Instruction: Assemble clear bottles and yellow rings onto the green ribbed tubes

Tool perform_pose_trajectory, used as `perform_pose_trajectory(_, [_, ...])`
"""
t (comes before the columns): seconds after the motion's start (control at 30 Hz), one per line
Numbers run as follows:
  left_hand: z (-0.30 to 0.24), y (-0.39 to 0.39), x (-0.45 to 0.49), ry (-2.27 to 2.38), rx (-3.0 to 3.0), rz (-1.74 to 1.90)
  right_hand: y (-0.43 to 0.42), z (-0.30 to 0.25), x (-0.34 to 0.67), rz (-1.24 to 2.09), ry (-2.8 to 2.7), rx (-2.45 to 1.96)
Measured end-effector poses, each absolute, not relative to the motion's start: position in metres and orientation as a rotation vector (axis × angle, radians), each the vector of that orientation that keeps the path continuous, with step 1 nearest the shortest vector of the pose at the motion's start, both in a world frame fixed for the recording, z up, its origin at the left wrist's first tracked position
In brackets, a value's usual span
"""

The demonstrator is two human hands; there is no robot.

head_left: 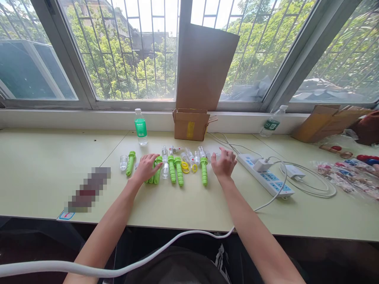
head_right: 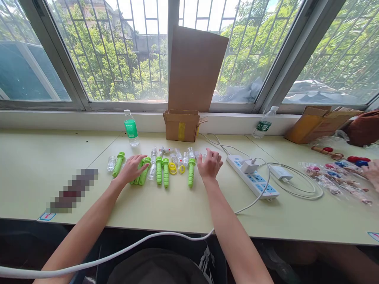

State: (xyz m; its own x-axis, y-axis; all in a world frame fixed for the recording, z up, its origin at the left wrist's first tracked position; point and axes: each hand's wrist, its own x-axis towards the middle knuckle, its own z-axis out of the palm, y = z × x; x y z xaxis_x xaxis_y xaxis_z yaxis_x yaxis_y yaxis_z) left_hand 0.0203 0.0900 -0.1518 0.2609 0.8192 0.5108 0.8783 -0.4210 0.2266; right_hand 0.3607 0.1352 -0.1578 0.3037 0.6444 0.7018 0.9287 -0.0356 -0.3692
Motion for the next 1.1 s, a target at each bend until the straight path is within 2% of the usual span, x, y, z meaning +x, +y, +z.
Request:
perform_pose_trajectory(0.27, [-0.152,0.090,0.020,-1.633,-2.414,-0.861,0.137,-0.164,0.366,-0.390,-1.436,-1.853])
perform_pose_trajectory(0.47, [-0.150,0.090,0.021,-1.635,-2.408,-0.867,0.123,-0.147,0.357,-0.538,-1.456,-1.680])
perform_pose_trajectory(0.77, [-0.149,0.089,0.021,-1.635,-2.404,-0.875,0.107,-0.145,0.336,-0.225,-2.156,-1.367])
perform_pose_trajectory(1.1, [-0.150,0.089,0.021,-1.627,-2.408,-0.872,0.105,-0.151,0.331,-0.038,-2.303,-1.400])
